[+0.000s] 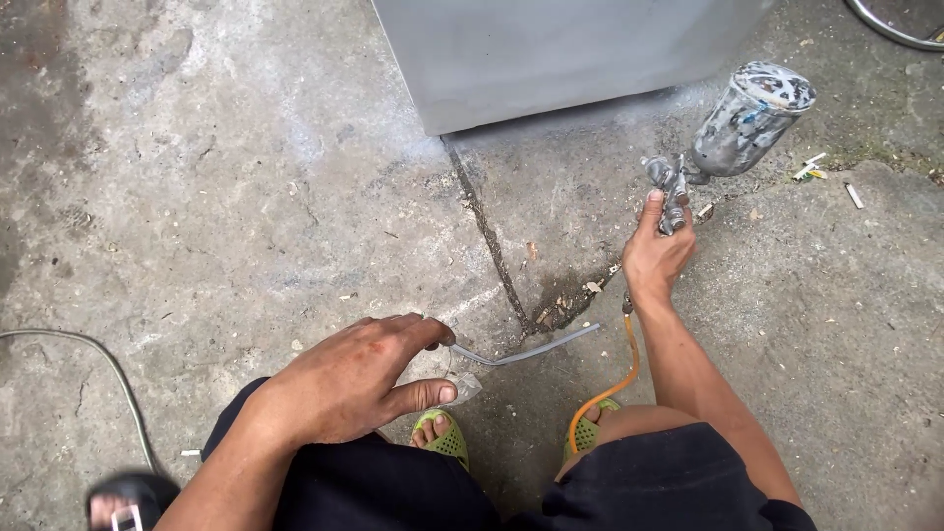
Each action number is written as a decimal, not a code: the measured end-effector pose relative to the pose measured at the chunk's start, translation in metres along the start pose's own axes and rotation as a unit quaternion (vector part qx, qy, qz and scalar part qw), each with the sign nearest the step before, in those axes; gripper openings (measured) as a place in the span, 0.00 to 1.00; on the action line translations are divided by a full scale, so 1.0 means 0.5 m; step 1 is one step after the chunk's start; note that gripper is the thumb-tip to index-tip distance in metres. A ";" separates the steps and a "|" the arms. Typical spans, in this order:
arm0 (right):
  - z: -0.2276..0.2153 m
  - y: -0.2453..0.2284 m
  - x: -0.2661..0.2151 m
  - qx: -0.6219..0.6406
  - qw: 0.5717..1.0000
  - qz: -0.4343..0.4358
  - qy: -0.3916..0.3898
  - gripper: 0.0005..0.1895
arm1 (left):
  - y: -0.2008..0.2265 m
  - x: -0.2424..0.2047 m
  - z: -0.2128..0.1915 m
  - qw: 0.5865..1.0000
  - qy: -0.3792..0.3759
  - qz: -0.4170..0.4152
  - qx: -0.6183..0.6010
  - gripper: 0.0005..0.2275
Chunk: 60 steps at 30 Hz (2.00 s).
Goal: Spray painting the exterior of a refrigerator using a pneumatic spray gun
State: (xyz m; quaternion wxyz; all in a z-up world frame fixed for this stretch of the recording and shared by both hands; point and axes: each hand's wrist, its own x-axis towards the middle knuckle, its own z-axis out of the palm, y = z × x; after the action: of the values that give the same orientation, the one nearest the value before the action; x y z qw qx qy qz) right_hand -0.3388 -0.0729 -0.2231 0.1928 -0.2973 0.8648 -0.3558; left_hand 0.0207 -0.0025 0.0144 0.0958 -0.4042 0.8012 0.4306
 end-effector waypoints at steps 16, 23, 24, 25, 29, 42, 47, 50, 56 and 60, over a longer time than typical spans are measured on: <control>0.060 -0.113 -0.134 0.089 0.961 0.018 -0.261 0.38 | -0.004 0.001 0.010 1.000 0.027 0.005 0.002 0.27; -0.045 -0.031 0.057 0.097 0.990 -0.097 -0.027 0.28 | -0.009 0.041 0.013 1.000 -0.019 -0.009 0.000 0.28; -0.061 -0.018 0.092 0.086 0.994 -0.066 0.018 0.28 | -0.015 0.050 0.014 1.000 -0.024 -0.008 0.004 0.29; -0.079 -0.007 0.126 0.076 0.995 -0.034 0.063 0.29 | -0.021 0.059 0.014 1.000 -0.029 -0.007 0.007 0.29; -0.212 -0.018 0.128 0.030 0.990 0.074 0.119 0.46 | 0.021 0.125 -0.009 0.993 -0.109 -0.043 0.017 0.27; -1.098 -0.391 -0.385 -0.033 0.986 0.159 0.025 0.27 | 0.309 -0.263 -0.148 0.931 0.076 -0.231 -0.272 0.20; -1.364 -0.569 -0.583 -0.013 0.979 0.198 0.036 0.22 | 0.413 -0.552 -0.265 0.895 0.121 -0.321 -0.285 0.21; -1.444 -0.619 -0.670 -0.001 0.980 0.194 0.043 0.27 | 0.438 -0.660 -0.281 0.890 0.134 -0.331 -0.282 0.22; -1.464 -0.607 -0.847 0.050 0.976 0.199 0.080 0.29 | 0.401 -0.764 -0.220 0.903 0.143 -0.300 -0.274 0.23; -1.470 -0.597 -0.999 0.031 0.977 0.195 0.080 0.25 | 0.346 -0.873 -0.137 0.909 0.110 -0.285 -0.284 0.25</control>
State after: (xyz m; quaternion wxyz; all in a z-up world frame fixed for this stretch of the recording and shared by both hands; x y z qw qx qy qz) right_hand -0.2525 0.4503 0.5499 0.1974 -0.0878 0.9074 -0.3605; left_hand 0.1935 0.2441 0.3811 0.0073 -0.6705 0.5007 0.5474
